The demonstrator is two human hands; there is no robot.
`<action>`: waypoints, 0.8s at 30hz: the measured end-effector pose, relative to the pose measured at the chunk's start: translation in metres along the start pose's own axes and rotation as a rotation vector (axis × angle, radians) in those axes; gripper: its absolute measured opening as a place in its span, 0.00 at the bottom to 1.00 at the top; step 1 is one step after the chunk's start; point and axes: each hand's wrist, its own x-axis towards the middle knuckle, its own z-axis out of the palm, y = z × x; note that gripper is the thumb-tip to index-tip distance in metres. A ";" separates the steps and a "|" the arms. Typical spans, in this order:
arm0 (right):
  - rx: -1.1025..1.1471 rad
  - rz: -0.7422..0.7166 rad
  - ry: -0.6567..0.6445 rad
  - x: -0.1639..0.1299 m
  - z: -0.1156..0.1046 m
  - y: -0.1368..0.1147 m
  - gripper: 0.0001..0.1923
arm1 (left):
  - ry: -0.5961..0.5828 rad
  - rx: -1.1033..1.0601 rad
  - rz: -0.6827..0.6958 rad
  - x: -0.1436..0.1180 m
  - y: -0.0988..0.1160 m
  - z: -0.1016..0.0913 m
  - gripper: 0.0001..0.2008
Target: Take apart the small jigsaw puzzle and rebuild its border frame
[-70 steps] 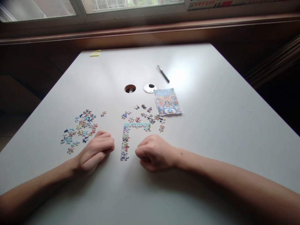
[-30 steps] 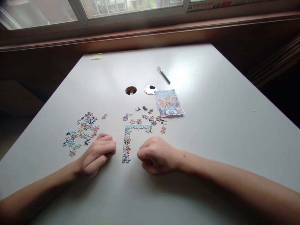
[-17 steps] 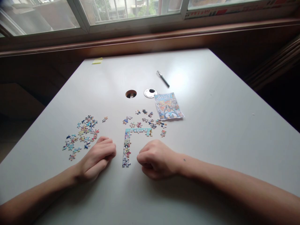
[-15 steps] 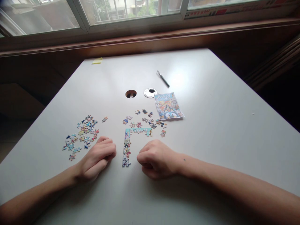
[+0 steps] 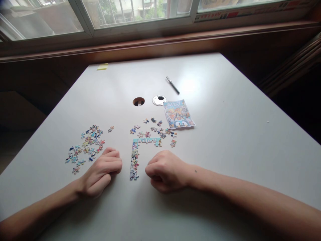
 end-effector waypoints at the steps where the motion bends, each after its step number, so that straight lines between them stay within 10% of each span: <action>1: 0.000 -0.002 0.002 0.000 0.000 0.000 0.15 | 0.002 0.000 0.002 0.000 0.000 0.000 0.07; 24: 0.019 -0.013 0.041 0.000 0.000 0.000 0.15 | 0.058 -0.100 0.002 -0.004 -0.007 0.007 0.07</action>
